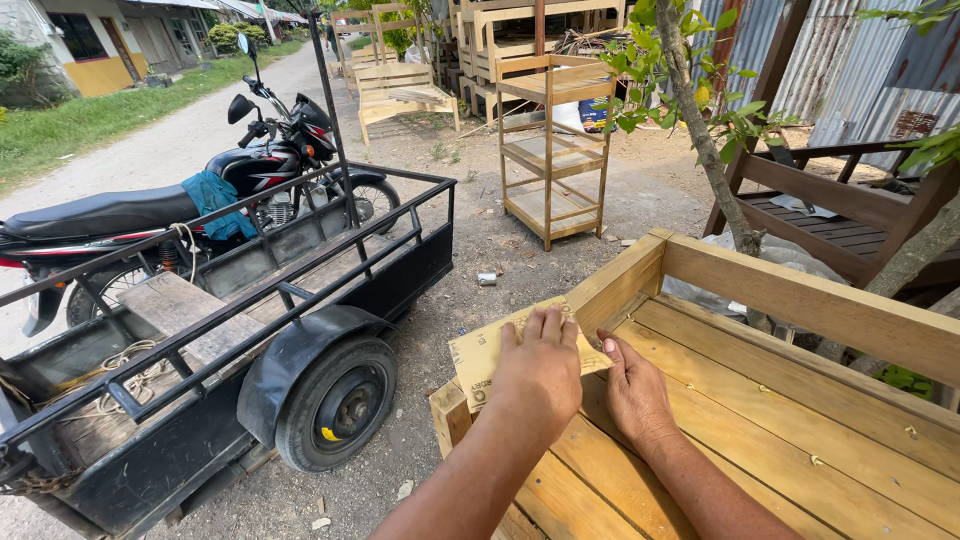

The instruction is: The person sands a large wooden cart-like frame outdoors using sheets of sandpaper. They rub the sandpaper along the top rails and edges of the frame, working around the perimeter and then sanding the interior slatted floor panels section by section.

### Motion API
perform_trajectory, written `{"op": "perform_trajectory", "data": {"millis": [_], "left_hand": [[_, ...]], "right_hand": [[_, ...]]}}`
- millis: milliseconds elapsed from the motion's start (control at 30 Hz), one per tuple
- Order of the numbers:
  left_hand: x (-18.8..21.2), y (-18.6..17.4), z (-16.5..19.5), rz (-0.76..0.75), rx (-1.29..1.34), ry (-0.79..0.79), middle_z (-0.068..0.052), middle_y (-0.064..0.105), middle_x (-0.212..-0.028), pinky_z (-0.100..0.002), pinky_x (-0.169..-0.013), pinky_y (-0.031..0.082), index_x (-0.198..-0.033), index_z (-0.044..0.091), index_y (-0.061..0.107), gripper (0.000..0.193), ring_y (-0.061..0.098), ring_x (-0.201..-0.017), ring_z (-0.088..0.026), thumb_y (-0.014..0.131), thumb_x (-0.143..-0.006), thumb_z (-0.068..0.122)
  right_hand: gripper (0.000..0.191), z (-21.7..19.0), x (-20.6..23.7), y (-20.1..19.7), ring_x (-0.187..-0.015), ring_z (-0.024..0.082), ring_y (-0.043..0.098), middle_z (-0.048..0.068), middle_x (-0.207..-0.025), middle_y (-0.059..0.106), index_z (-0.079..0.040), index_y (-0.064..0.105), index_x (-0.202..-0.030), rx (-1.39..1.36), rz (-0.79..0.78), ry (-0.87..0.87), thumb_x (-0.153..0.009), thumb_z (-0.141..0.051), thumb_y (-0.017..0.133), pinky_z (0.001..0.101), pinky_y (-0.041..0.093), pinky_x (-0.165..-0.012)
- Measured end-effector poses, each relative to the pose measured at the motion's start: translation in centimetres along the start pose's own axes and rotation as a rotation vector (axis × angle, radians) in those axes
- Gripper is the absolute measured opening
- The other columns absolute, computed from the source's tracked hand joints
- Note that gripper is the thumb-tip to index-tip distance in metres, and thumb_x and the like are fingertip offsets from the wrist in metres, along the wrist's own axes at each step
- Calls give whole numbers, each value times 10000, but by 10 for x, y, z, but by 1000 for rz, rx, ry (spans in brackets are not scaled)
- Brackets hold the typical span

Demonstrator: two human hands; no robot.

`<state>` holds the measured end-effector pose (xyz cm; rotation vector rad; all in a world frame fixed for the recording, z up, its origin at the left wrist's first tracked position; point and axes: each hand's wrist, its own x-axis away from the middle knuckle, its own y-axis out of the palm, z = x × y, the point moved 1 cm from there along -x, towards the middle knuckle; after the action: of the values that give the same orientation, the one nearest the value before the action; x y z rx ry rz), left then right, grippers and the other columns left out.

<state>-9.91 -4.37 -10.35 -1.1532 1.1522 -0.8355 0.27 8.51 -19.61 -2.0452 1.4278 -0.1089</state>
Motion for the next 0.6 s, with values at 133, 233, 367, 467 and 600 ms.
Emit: {"op": "perform_trajectory", "data": {"millis": [133,233,367,467,600], "left_hand": [[84,-9,-28,60,-62,-59,-208,367,-1607,-561,-1118,261,-1546,0,370,732,306,-1504,-362,540,-842,105],[95,-19,-37,82,-9,-122,-198,390,-1607,-545,-1155,247,-1470,12,401,615,320,-1509,-350,534,-879,111],[73,-26,-42,26,33,-281,-203,411,-1544,-489,-1186,257,-1490,-14,395,598,321,-1479,-323,514,-909,51],[84,-17,-38,130,99,-300,-202,430,-1544,-489,-1193,242,-1470,-15,436,594,313,-1495,-343,524,-885,43],[111,2,-38,327,160,-296,-209,417,-1584,-530,-1185,216,-1452,-3,490,667,286,-1519,-374,543,-787,0]], "right_hand": [[536,-1,-2,2,-1210,342,658,170,-1253,727,-146,660,-1349,-11,46,-80,-1052,-483,368,433,485,-1052],[539,-2,-3,4,-1216,346,648,156,-1255,730,-160,668,-1341,68,14,-58,-1053,-493,357,447,482,-1061],[535,-4,-4,4,-1219,318,667,148,-1253,734,-187,666,-1353,41,-27,2,-1043,-501,362,435,489,-1080],[529,-5,-4,4,-1242,334,641,146,-1290,714,-175,651,-1362,66,-24,-38,-1046,-492,369,446,473,-1086],[538,-6,-6,6,-1252,350,632,159,-1330,686,-142,610,-1392,75,11,-125,-1035,-480,392,457,466,-1087]]}}
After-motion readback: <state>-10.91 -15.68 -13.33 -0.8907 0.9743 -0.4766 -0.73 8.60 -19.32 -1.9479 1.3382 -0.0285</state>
